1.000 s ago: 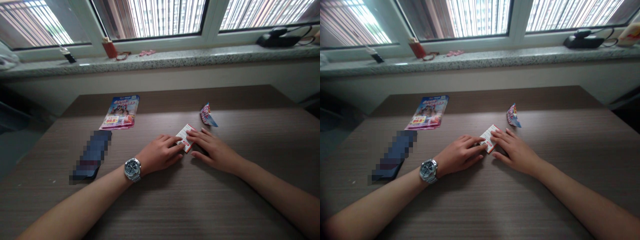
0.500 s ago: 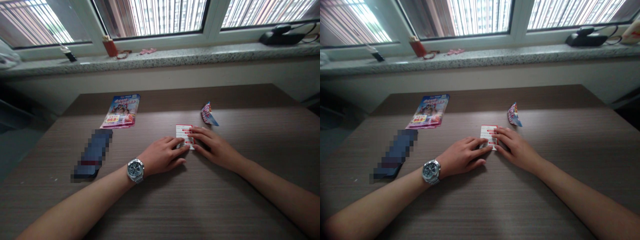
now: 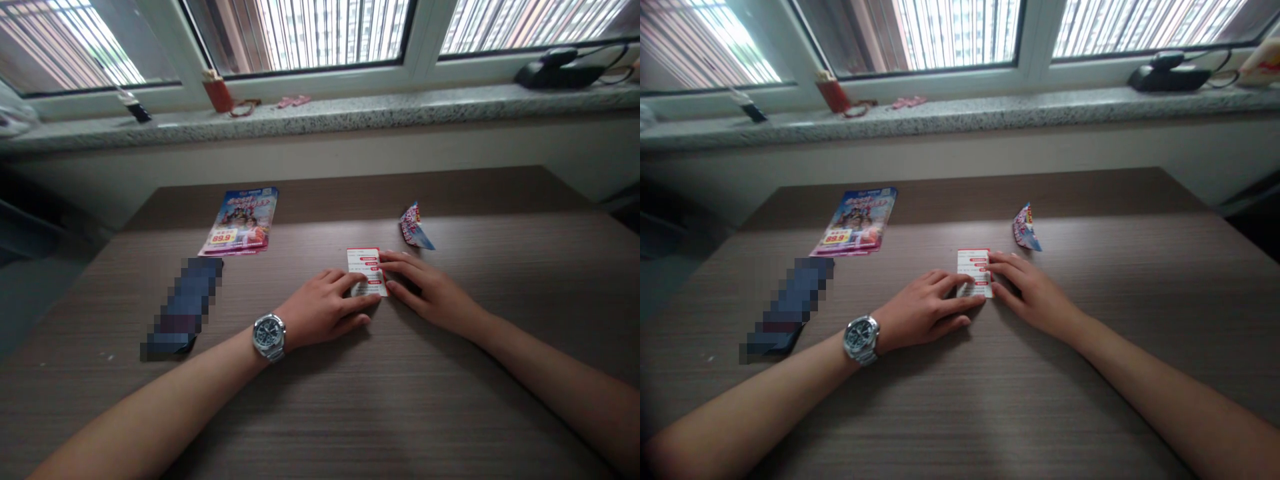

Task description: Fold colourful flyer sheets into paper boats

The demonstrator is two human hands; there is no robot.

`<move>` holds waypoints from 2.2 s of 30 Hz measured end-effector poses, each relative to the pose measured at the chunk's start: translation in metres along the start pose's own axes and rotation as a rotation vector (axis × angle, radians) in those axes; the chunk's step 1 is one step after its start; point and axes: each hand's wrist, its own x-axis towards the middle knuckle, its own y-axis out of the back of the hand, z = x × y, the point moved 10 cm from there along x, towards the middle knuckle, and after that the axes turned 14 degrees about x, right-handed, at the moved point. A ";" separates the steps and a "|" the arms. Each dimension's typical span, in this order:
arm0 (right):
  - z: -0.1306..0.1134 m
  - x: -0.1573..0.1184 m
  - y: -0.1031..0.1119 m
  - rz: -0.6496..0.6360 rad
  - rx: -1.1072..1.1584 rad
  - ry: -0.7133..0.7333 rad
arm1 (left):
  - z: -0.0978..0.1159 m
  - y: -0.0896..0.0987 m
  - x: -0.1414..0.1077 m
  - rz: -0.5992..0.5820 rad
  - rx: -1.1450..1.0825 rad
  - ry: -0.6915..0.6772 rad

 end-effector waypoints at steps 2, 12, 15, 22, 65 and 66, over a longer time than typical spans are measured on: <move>-0.002 0.001 0.002 0.010 0.024 -0.004 | 0.000 -0.001 0.000 0.001 -0.009 0.007; -0.003 0.000 0.000 0.014 -0.039 0.042 | -0.005 0.004 0.001 0.084 -0.039 0.024; -0.002 -0.001 -0.001 0.012 -0.056 0.048 | -0.010 0.005 0.002 0.115 -0.074 0.077; -0.002 -0.002 -0.005 -0.007 -0.092 0.078 | -0.016 -0.001 0.004 0.072 -0.095 0.134; -0.022 -0.007 -0.014 -0.102 -0.103 0.208 | -0.035 0.029 -0.007 0.356 0.045 0.270; -0.023 -0.007 -0.013 -0.100 -0.103 0.202 | -0.037 0.031 -0.009 0.363 0.080 0.294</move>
